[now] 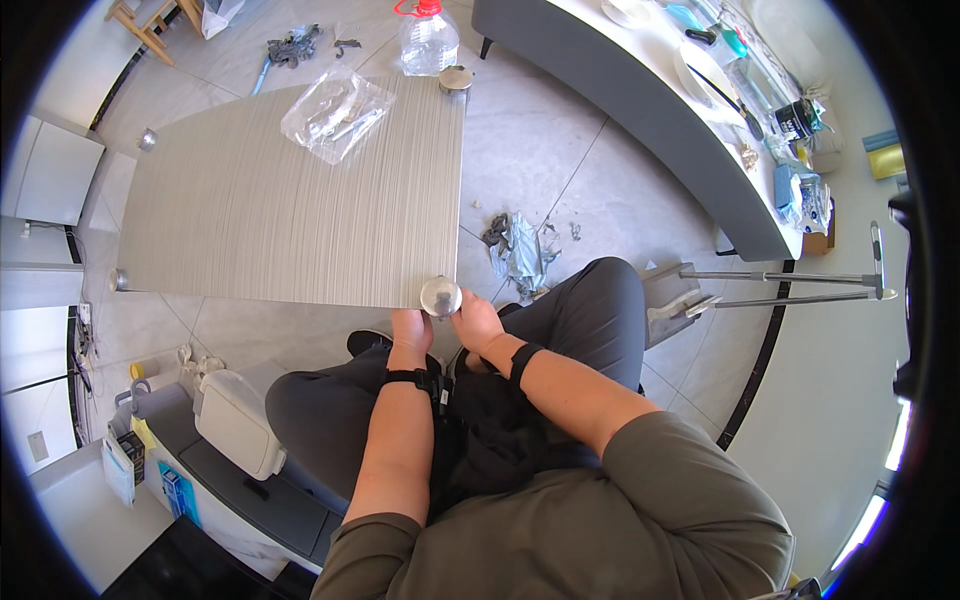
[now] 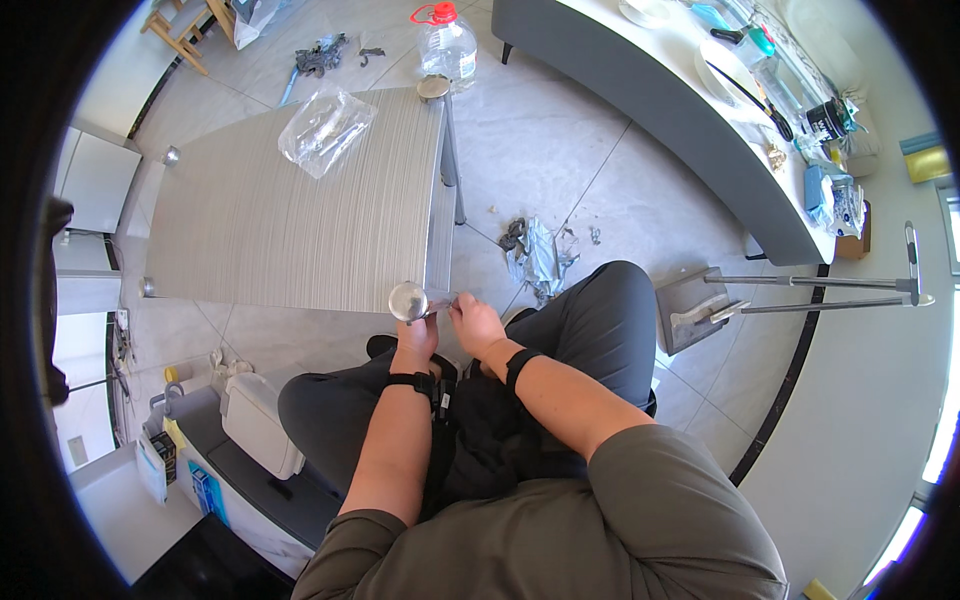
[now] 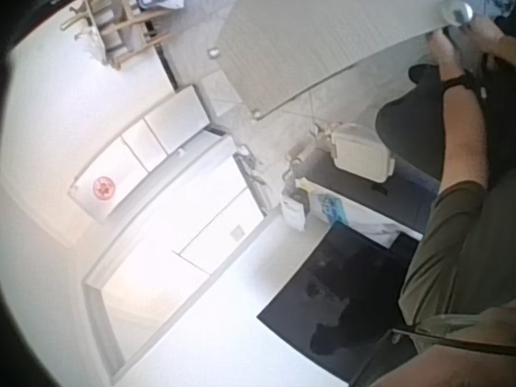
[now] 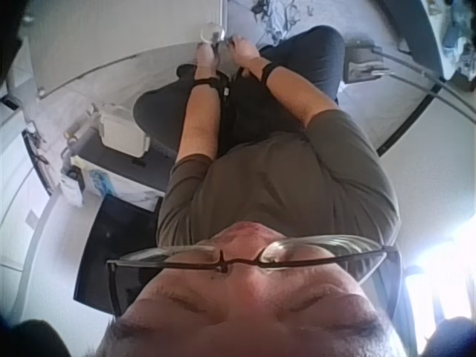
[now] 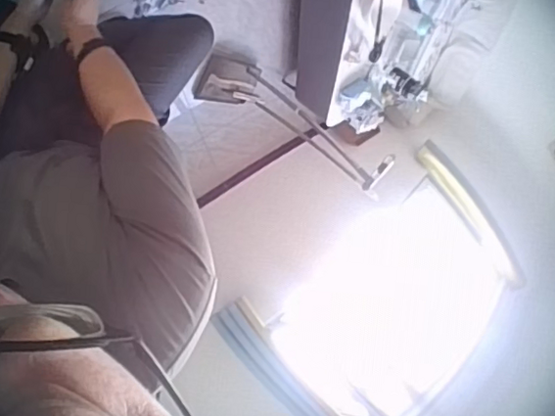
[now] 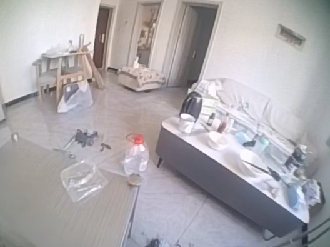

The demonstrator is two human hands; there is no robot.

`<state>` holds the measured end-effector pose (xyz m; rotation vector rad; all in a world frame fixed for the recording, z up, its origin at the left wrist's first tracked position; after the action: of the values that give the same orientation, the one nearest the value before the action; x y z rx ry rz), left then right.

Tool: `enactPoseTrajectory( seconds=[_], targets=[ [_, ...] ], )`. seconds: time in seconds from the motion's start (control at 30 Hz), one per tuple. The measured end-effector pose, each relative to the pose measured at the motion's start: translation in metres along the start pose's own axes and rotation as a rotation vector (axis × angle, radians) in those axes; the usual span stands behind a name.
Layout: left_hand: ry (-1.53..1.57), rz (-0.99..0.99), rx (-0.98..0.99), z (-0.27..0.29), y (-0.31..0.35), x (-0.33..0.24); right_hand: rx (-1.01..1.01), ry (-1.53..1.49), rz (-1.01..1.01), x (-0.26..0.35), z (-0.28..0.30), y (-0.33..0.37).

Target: The person assembles a small table by attaching metal legs to a tabletop using an Allen key. They insert and tighten screws at each leg joint, repositioning the table as needed to access different sides.

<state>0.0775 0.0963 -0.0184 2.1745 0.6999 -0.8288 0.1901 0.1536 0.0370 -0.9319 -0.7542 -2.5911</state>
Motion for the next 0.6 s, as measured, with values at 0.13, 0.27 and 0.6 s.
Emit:
enactPoseTrajectory(
  seconds=[0.13,0.27,0.6],
  targets=[
    [-0.043,-0.017,0.024,-0.001,0.001,-0.001,-0.122,-0.134,-0.014,0.0,0.0,0.007],
    [0.015,-0.001,-0.03,0.002,-0.001,0.005,0.028,-0.218,-0.175,-0.006,-0.002,0.007],
    [-0.004,0.025,-0.105,0.015,-0.003,0.019,0.252,-0.294,-0.286,-0.023,-0.009,0.0]
  ],
)
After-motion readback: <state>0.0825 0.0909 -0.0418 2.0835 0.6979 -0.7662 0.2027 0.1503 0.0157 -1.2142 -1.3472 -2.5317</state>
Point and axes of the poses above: each hand's wrist, its own y-axis away from the middle knuckle, its own z-axis out of the back of the hand, x = y × z, the point moved 3 cm from there along -y, towards the middle knuckle, and after that the axes turned 10 degrees about -z, right-handed, at the moved point
